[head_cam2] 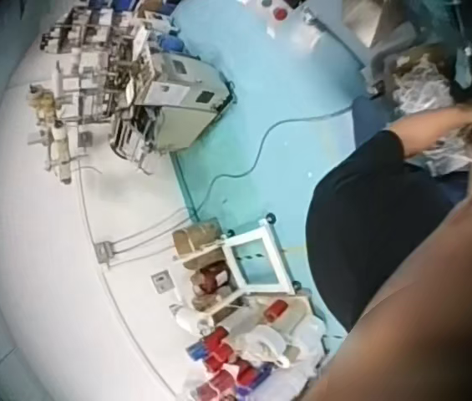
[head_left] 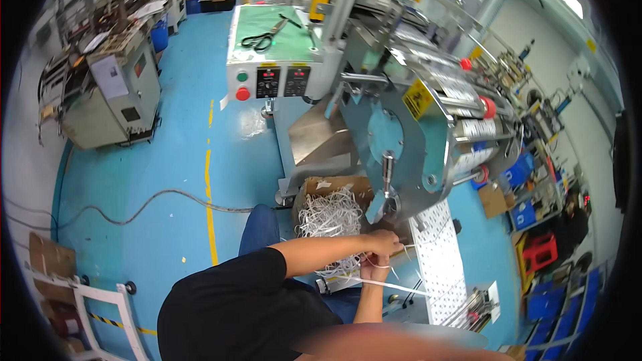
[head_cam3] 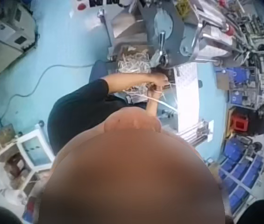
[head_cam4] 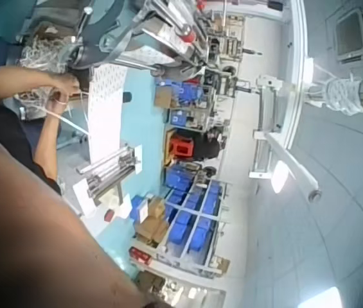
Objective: Operating an industrial machine to process adhesive labels, including clearing waste and replacing rolls.
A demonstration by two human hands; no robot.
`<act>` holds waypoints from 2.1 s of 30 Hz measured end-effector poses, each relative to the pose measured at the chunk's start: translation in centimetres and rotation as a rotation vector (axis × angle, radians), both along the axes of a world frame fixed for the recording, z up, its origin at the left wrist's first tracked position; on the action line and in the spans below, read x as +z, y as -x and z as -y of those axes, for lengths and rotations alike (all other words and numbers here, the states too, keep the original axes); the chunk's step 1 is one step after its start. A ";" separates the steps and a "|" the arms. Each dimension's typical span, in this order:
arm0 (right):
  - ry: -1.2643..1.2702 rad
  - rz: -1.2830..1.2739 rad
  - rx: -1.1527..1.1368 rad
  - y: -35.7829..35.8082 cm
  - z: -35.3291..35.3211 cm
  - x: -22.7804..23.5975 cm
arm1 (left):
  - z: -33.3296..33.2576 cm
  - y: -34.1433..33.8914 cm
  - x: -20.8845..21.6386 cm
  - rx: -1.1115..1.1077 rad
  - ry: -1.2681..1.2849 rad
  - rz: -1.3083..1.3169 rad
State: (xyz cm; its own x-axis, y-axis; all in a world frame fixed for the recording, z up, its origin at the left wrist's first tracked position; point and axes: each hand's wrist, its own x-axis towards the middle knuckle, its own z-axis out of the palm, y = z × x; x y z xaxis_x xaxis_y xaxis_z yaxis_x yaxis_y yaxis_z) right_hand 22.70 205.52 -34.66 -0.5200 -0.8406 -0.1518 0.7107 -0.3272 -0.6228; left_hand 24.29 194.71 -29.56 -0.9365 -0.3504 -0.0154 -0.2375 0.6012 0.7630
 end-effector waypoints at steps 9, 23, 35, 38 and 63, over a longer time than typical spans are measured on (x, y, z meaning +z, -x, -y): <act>-0.020 -0.069 0.008 0.7 0.2 0.3 | -0.4 0.6 -0.6 0.101 -0.079 -0.271; -0.529 0.000 0.047 -0.5 -3.9 -2.2 | 3.8 -8.4 -1.8 0.163 -0.132 -0.333; -0.245 -0.032 -0.081 2.4 -5.7 -3.7 | 4.3 -9.0 -5.2 0.317 -0.232 -0.389; -0.181 0.004 -0.342 3.9 -5.3 -5.3 | 5.2 -9.5 -3.6 0.327 -0.420 -0.234; -0.202 -0.019 -0.202 1.5 -3.2 -2.7 | 6.9 -12.6 -3.9 0.162 -0.280 -0.335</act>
